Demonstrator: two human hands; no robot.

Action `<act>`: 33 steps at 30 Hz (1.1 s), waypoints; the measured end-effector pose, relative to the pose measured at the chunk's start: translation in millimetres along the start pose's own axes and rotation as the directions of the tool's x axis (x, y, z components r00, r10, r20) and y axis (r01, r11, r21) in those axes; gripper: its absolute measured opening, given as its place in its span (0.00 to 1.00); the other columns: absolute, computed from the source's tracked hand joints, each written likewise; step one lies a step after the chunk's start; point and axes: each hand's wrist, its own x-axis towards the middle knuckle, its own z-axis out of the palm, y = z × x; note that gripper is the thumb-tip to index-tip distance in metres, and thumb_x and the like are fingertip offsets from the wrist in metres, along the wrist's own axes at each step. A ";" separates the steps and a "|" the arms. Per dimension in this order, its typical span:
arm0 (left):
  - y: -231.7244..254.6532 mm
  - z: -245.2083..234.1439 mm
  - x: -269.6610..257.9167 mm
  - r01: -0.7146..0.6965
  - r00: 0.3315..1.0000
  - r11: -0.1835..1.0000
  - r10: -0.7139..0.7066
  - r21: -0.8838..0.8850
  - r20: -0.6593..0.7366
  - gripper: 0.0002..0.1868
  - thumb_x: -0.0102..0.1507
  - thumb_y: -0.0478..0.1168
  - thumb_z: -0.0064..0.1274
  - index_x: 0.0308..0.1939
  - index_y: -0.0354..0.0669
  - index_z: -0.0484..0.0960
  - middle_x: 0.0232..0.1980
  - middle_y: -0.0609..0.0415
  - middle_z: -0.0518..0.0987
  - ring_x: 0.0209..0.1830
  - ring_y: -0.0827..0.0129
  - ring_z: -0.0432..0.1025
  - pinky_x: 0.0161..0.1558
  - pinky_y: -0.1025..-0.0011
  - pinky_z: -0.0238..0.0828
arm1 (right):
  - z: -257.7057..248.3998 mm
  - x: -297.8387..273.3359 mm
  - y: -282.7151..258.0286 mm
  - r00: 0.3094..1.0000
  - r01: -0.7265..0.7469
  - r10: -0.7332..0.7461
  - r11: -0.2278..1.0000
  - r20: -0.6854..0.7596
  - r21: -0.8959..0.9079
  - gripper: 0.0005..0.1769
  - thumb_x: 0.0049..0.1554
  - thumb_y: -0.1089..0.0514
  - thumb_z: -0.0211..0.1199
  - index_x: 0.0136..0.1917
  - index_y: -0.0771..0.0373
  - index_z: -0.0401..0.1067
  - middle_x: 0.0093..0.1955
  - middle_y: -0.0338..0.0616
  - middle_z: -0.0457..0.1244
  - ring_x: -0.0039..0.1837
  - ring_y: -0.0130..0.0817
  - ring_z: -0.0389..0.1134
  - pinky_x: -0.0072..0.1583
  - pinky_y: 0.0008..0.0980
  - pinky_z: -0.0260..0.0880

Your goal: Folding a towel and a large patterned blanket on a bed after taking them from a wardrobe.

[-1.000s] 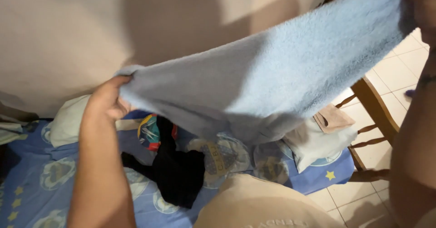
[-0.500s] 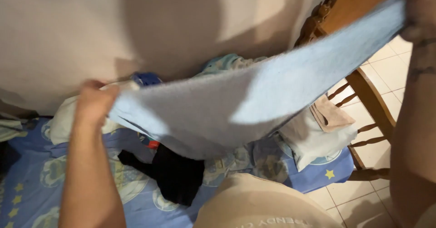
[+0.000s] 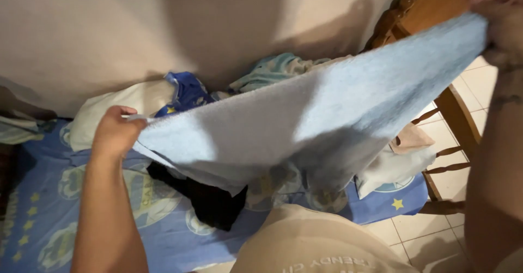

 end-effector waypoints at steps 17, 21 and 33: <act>-35.2 -17.2 -6.9 -0.176 0.938 0.909 0.038 -0.378 -0.345 0.06 0.76 0.46 0.47 0.44 0.64 0.77 0.21 0.62 0.63 0.12 0.73 0.54 0.10 0.66 0.44 | -86.6 120.7 117.6 0.777 0.439 -0.513 0.857 0.366 0.270 0.09 0.64 0.60 0.43 0.40 0.57 0.54 0.40 0.41 0.51 0.46 0.31 0.60 0.51 0.33 0.67; -20.8 -42.3 -13.1 -0.422 0.870 0.783 0.209 -0.457 -0.446 0.06 0.75 0.39 0.52 0.52 0.56 0.83 0.49 0.63 0.82 0.42 0.77 0.73 0.41 0.76 0.68 | -84.8 103.5 115.0 0.752 0.456 -0.555 0.828 0.356 0.326 0.16 0.74 0.58 0.53 0.73 0.46 0.67 0.61 0.27 0.64 0.57 0.18 0.69 0.55 0.16 0.75; -52.6 -37.6 -0.7 -0.620 0.432 0.702 0.679 0.351 -0.594 0.09 0.74 0.32 0.61 0.57 0.36 0.91 0.50 0.44 0.87 0.47 0.53 0.81 0.49 0.60 0.73 | -94.1 105.2 127.4 0.480 0.870 -0.854 0.434 0.201 -0.237 0.15 0.80 0.84 0.45 0.73 0.89 0.69 0.71 0.78 0.63 0.70 0.68 0.66 0.69 0.54 0.66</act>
